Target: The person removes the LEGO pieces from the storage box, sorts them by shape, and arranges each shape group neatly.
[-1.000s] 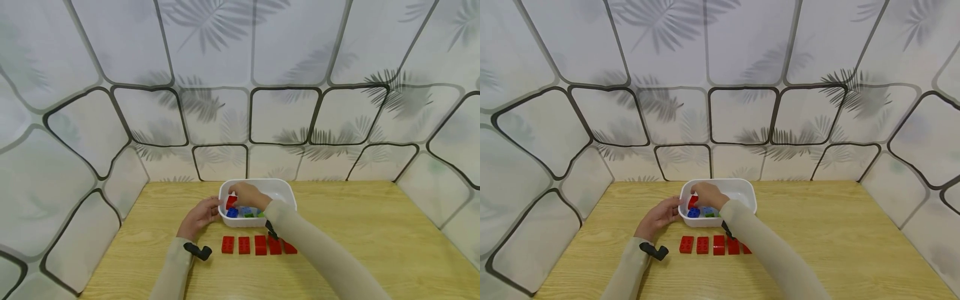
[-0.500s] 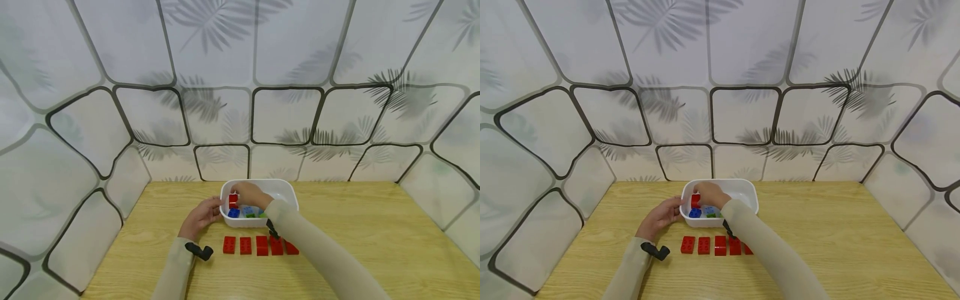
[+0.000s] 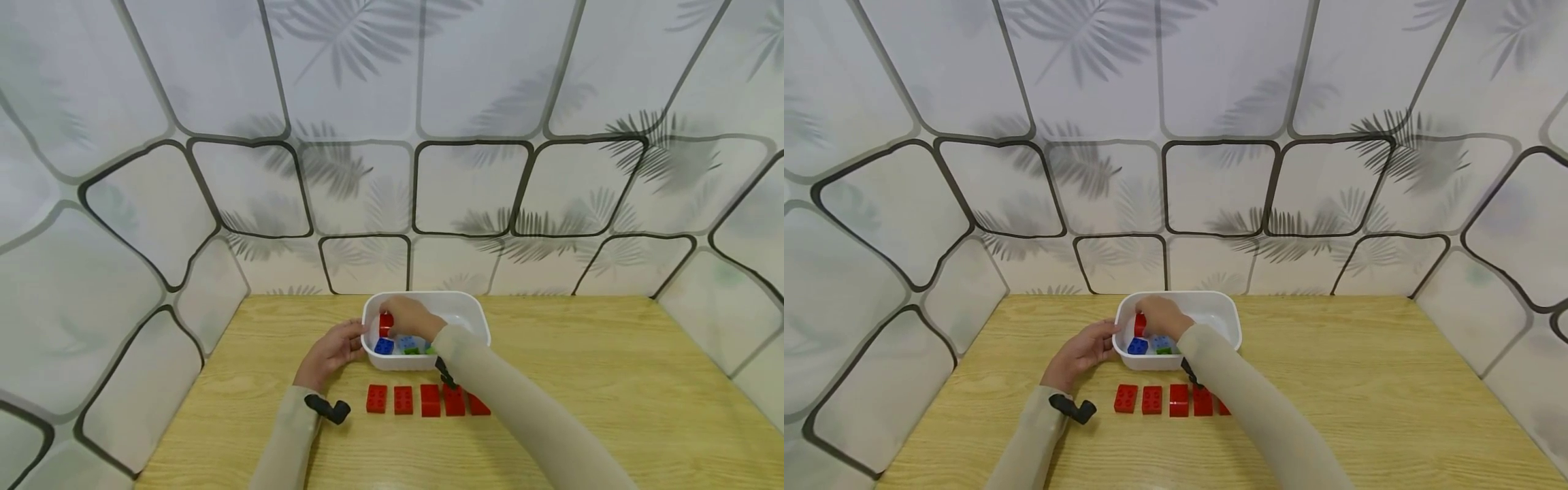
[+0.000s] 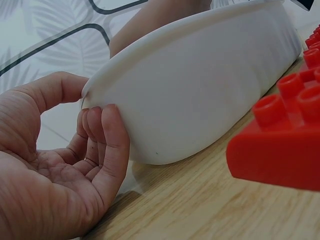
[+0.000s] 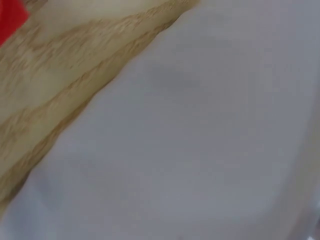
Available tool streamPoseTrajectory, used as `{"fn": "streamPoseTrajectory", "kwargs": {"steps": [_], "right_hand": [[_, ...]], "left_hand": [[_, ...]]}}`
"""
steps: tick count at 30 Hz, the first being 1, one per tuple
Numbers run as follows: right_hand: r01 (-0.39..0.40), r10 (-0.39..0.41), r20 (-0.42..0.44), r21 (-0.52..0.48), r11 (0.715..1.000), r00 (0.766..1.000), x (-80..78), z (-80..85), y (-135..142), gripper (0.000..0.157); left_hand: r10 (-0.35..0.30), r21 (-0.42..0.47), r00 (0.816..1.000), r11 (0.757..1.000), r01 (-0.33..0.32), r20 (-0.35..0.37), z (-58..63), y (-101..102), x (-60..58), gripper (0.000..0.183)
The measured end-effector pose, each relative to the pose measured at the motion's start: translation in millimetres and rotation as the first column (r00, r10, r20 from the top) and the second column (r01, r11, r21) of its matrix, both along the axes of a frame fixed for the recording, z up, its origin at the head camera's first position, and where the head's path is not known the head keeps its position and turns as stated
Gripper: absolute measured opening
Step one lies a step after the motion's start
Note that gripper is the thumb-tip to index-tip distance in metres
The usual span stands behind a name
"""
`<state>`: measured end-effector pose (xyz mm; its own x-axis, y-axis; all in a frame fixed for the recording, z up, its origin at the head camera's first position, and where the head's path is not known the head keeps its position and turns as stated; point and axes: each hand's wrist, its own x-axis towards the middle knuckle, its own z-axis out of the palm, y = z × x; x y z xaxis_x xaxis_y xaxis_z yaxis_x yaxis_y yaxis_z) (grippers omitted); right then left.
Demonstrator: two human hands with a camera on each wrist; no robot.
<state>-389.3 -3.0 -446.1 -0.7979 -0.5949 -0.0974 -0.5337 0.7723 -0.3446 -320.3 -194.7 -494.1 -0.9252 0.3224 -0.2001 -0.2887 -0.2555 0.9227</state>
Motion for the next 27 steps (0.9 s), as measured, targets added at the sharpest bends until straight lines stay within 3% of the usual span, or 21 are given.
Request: {"fn": "streamPoseTrajectory", "kwargs": {"steps": [11,27], "right_hand": [[0.054,-0.054,0.003,0.038,0.998,0.999,-3.1,-5.0,5.1,0.050],[0.015,-0.013,-0.029,0.053,0.998,0.999,-3.2,1.1,13.6,0.052]], "left_hand": [[0.002,-0.004,1.000,1.000,-0.002,-0.005,-0.7,1.2,0.1,0.022],[0.001,0.005,1.000,1.000,-0.001,-0.014,-3.1,-1.0,-0.7,0.022]]}}
